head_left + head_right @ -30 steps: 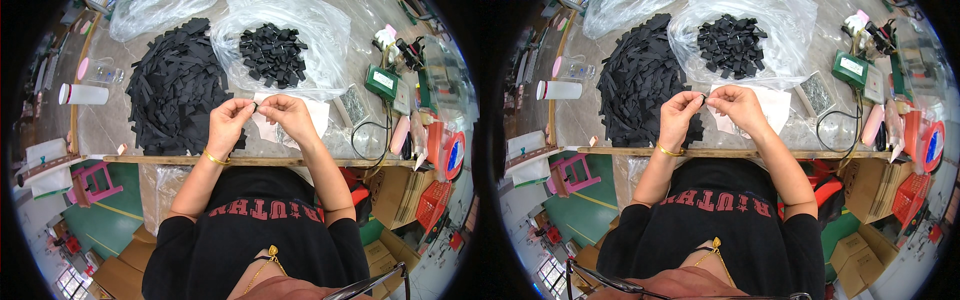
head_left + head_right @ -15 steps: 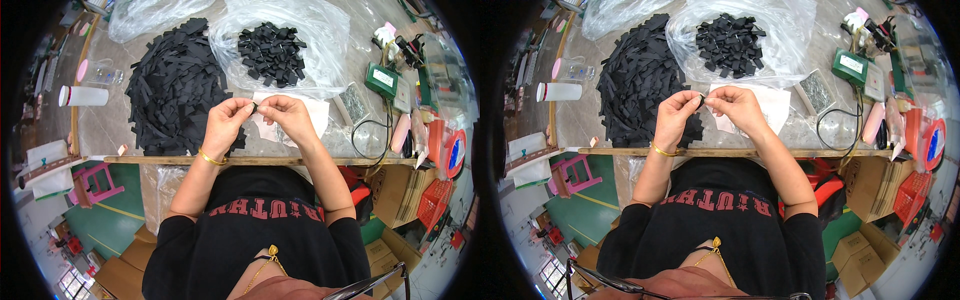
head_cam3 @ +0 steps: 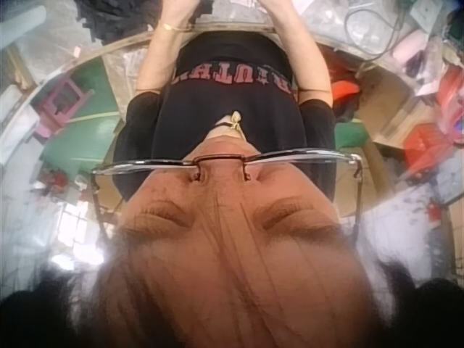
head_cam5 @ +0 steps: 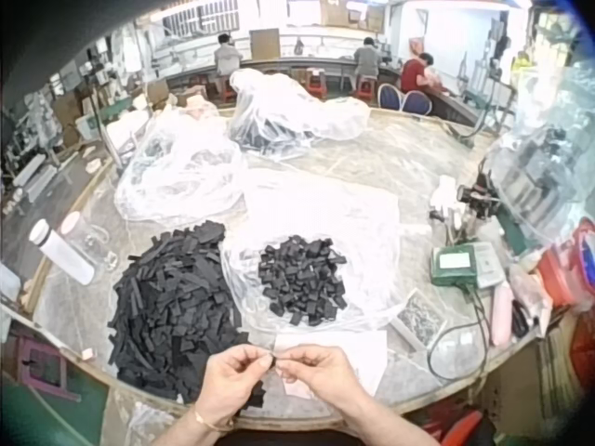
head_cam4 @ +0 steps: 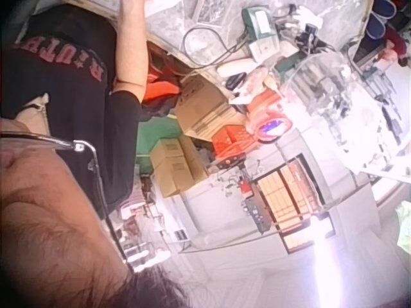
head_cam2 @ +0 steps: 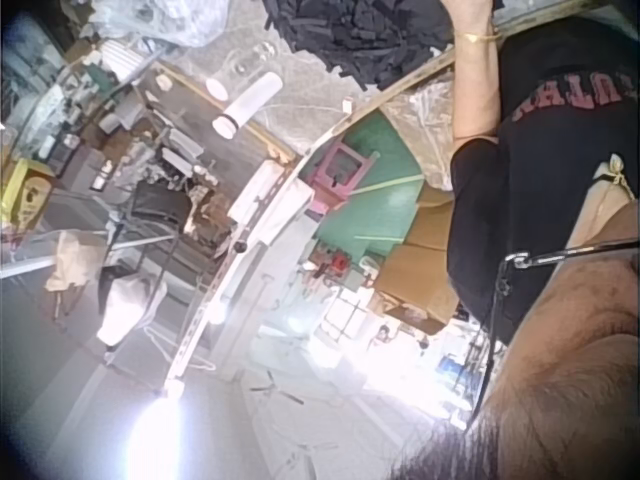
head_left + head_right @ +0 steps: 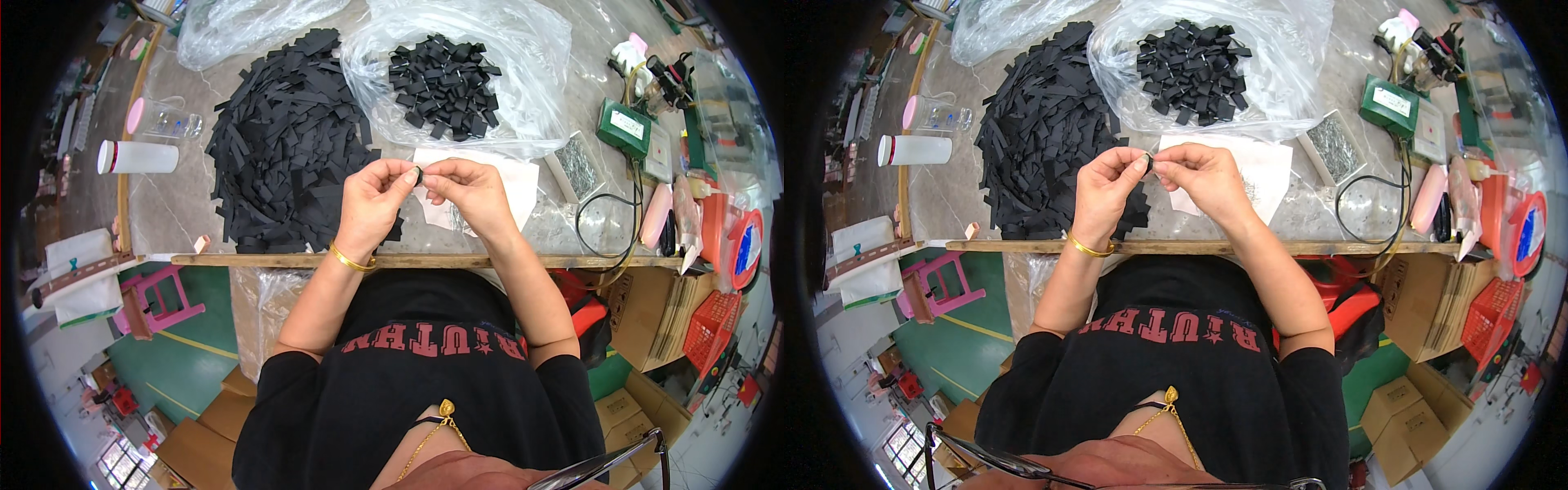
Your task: The person folds black strips in half and secures each one with a small metal pin by hand.
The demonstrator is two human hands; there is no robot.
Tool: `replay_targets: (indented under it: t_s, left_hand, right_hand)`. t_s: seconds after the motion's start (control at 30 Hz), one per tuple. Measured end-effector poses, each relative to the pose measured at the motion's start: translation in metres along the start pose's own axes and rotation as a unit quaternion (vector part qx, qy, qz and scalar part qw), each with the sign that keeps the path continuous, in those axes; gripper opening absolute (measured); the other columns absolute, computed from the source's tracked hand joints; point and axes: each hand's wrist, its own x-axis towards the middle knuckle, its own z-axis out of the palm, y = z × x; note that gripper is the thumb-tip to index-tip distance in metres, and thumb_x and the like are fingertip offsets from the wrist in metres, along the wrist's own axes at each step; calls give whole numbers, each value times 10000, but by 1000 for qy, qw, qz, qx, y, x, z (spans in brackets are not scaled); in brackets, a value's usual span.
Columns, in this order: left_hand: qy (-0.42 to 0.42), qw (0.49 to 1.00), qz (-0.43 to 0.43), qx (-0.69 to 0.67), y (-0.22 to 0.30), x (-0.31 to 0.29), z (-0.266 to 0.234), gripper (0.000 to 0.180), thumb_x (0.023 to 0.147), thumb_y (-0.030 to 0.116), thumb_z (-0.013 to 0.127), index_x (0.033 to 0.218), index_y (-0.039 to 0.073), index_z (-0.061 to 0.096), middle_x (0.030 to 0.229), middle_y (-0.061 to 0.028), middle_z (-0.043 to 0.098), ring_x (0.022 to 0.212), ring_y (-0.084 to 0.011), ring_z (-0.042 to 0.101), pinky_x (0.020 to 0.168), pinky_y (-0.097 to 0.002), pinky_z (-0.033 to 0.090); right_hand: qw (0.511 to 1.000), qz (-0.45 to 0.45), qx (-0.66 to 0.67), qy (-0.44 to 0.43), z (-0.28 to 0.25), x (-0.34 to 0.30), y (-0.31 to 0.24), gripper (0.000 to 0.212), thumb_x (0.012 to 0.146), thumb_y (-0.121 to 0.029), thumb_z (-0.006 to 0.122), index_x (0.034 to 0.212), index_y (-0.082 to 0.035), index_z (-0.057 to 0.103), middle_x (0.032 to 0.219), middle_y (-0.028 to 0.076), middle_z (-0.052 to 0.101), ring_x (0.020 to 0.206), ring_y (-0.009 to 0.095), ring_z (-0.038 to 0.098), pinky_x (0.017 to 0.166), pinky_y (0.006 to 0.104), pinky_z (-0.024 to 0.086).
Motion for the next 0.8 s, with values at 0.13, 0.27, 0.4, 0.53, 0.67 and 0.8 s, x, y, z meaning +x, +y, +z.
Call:
replay_targets:
  t_s: [0.13, 0.27, 0.4, 0.53, 0.67, 0.8]
  left_hand:
    - [10, 1000, -5, 2, 0, 0, 4, 139, 843, 73, 620, 930, -35, 618, 818, -12, 624, 694, -33, 525, 628, -166, 420]
    - [22, 999, -3, -25, 1, -3, 8, 138, 843, 67, 618, 939, -33, 614, 834, -15, 622, 718, -37, 526, 650, -171, 420]
    - [7, 999, -9, -30, 3, -3, 7, 138, 844, 64, 617, 940, -34, 612, 841, -16, 622, 726, -41, 529, 658, -173, 421]
    - [-3, 1000, -6, -27, 3, -2, 5, 135, 846, 63, 613, 938, -36, 611, 839, -18, 624, 726, -43, 532, 660, -173, 424]
    - [13, 1000, -3, -24, 1, -3, 6, 136, 851, 63, 607, 950, -31, 604, 851, -17, 622, 738, -44, 534, 674, -178, 426]
    - [35, 999, 8, -30, -2, -4, 8, 142, 855, 62, 599, 969, -22, 596, 871, -25, 617, 777, -63, 545, 707, -193, 434]
  right_hand:
    - [1000, -15, 6, 24, 5, -5, -1, 137, 809, -42, 639, 927, 27, 645, 788, 59, 652, 666, 82, 583, 614, 207, 489]
    - [999, -22, -5, 22, 3, -8, -4, 135, 814, -36, 631, 934, 25, 637, 794, 56, 651, 676, 81, 584, 612, 209, 489]
    - [999, -35, 6, 28, 4, -8, -4, 132, 798, -44, 655, 913, 19, 641, 762, 45, 633, 642, 81, 568, 591, 208, 472]
    - [998, -41, 16, 37, 7, -9, 0, 141, 800, -39, 650, 927, 22, 638, 773, 50, 638, 645, 80, 568, 594, 209, 473]
    - [998, -45, 21, 45, 11, -8, 1, 129, 816, -49, 633, 929, 13, 635, 774, 39, 638, 652, 69, 569, 592, 199, 472]
    - [998, -46, 12, 50, 9, -11, -1, 132, 825, -85, 635, 911, 13, 613, 752, 29, 613, 647, 71, 557, 576, 198, 460]
